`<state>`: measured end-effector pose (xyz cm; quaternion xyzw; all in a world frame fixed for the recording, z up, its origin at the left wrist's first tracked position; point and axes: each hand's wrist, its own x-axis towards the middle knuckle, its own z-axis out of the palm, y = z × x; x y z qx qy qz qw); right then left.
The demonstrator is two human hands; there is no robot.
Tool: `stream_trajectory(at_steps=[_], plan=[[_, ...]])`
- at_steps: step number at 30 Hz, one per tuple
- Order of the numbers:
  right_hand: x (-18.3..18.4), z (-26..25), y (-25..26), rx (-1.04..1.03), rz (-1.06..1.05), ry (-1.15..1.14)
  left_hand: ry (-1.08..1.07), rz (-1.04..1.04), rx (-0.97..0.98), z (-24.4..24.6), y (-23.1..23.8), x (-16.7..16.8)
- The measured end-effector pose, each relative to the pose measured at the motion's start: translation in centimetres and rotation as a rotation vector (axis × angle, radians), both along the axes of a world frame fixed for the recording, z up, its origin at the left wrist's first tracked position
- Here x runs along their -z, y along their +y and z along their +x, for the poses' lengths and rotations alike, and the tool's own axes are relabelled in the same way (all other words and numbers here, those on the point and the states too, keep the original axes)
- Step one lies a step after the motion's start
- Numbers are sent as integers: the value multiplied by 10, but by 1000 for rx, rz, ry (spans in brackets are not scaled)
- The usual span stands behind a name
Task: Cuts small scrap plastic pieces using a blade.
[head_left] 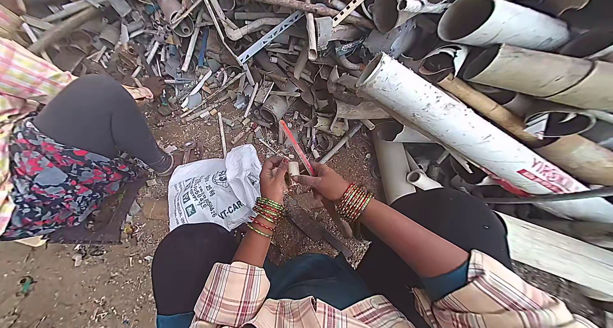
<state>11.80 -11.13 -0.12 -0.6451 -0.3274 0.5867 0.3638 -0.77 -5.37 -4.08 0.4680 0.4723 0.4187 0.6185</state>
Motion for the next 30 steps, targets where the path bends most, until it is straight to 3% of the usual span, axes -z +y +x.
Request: stream_trajectory(at_steps=[5,11,14,18,30], plan=[[-2,4,1,116,70,84,99,0,-3,-2,1,-8],[-2,10,4,246,88,68,139,48,188,-5,1,-10],[1,10,5,282,79,54,174,172,306,-8,3,0],[0,7,3,233,76,25,205,358,343,-8,3,4],[-21,21,-6,21,101,-335,107,567,440,-9,4,-5]])
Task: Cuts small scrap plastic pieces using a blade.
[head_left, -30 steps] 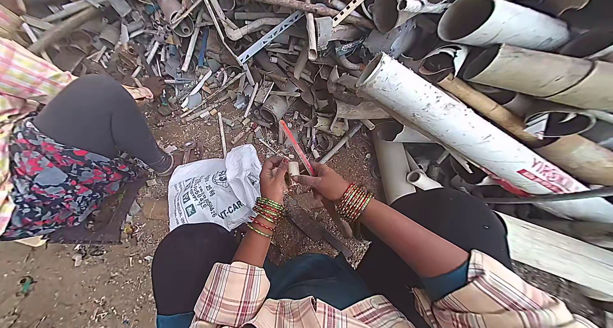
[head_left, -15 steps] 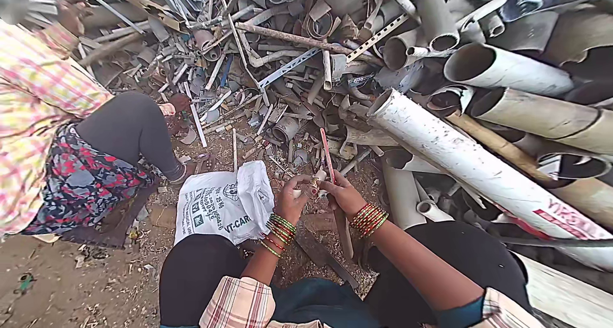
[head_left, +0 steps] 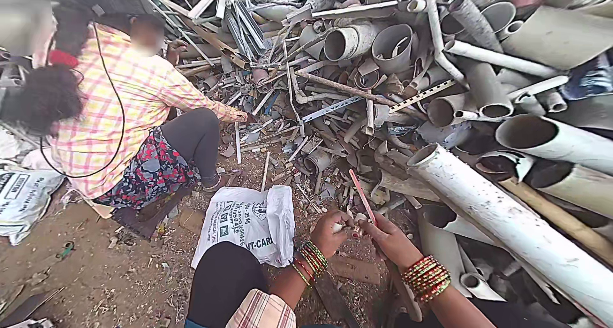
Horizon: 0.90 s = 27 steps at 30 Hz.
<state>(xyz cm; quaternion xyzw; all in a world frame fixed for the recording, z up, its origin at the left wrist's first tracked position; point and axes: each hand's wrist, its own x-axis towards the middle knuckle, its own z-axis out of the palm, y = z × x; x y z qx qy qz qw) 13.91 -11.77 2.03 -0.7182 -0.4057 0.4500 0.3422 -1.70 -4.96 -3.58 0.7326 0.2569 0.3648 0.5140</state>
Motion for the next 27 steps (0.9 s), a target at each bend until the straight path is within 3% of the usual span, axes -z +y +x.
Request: stream_trajectory(at_steps=[3,12,22,27], plan=[[-4,4,-3,-32,6,-100,-43,18,30,4,-1,3],[-17,1,0,-106,-89,-127,-43,-220,41,-1,0,-10],[16,-13,5,37,-102,93,109,-434,31,-4,2,-10],[14,-13,7,25,-105,93,37,-554,-37,-2,-1,-8]])
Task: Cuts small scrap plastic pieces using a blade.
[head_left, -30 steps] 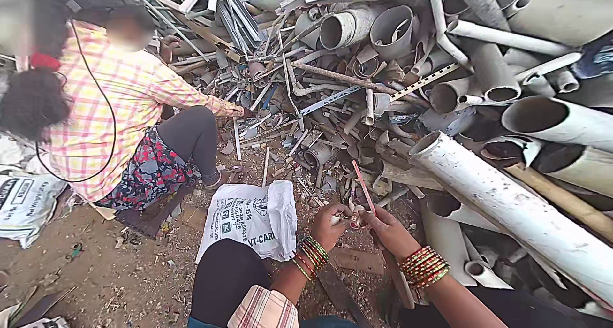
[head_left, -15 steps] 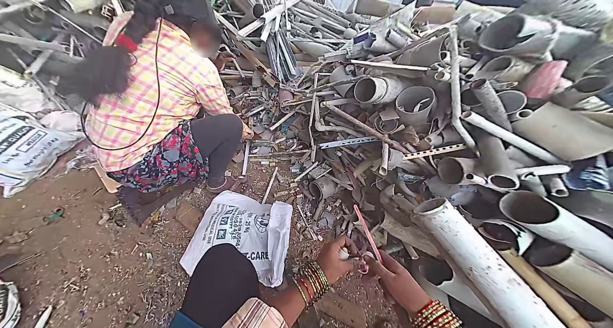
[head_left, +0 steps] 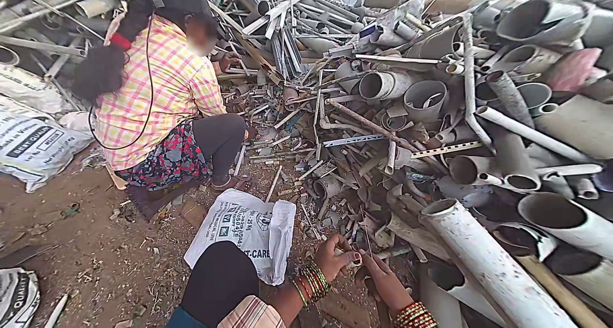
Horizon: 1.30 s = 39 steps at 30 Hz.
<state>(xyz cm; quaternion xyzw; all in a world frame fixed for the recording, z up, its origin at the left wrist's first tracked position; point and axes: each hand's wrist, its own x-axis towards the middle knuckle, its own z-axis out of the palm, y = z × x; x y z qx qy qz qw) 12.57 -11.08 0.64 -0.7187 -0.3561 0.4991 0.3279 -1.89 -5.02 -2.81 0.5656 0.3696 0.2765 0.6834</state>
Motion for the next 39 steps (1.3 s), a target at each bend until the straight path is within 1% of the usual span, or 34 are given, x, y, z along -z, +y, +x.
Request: stream_trajectory(at_steps=[2,7,12,17,21,24,26,29,31,34,39], plan=[[1,0,-1,11,16,10,-6,-25,-9,2,-1,4],[2,2,-2,-25,28,-8,22,-19,84,-1,-2,8],[3,2,-1,-65,36,-76,-114,-124,66,-1,-1,15],[3,2,1,14,45,14,-125,-147,46,0,2,10],[1,0,2,106,53,78,-44,-144,-18,2,2,5],[0,1,3,110,48,56,40,-185,-88,2,6,6],[2,2,2,97,45,57,74,-195,-65,1,7,8],[3,3,0,78,47,78,49,-167,64,1,5,7],[4,1,1,68,61,107,11,-154,100,1,3,3],[10,-2,1,39,52,43,-58,-84,73,1,-1,9],[16,-4,-1,26,13,4,-101,-71,78,2,-1,18]])
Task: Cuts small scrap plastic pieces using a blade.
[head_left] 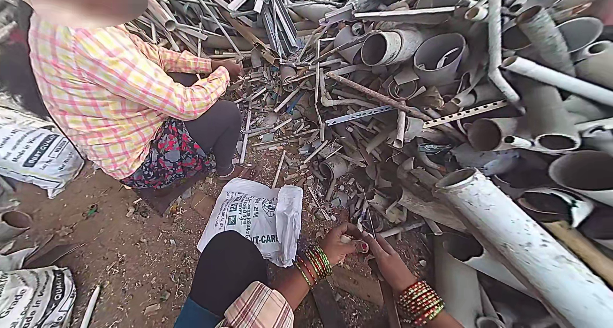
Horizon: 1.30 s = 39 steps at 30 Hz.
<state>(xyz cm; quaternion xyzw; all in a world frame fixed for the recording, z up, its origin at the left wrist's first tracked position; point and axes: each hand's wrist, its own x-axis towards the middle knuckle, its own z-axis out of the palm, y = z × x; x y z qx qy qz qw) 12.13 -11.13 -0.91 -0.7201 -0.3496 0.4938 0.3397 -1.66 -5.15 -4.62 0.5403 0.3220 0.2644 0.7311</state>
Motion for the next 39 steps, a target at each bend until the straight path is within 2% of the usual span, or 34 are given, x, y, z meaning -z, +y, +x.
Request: stream_trajectory(at_steps=[19,25,39], plan=[[4,-1,-2,-40,27,-76,29,-1,20,-1,-2,-8],[10,2,-2,-47,72,-115,130,15,55,0,-2,-9],[6,-1,-4,-49,65,-114,88,9,41,-2,0,-8]])
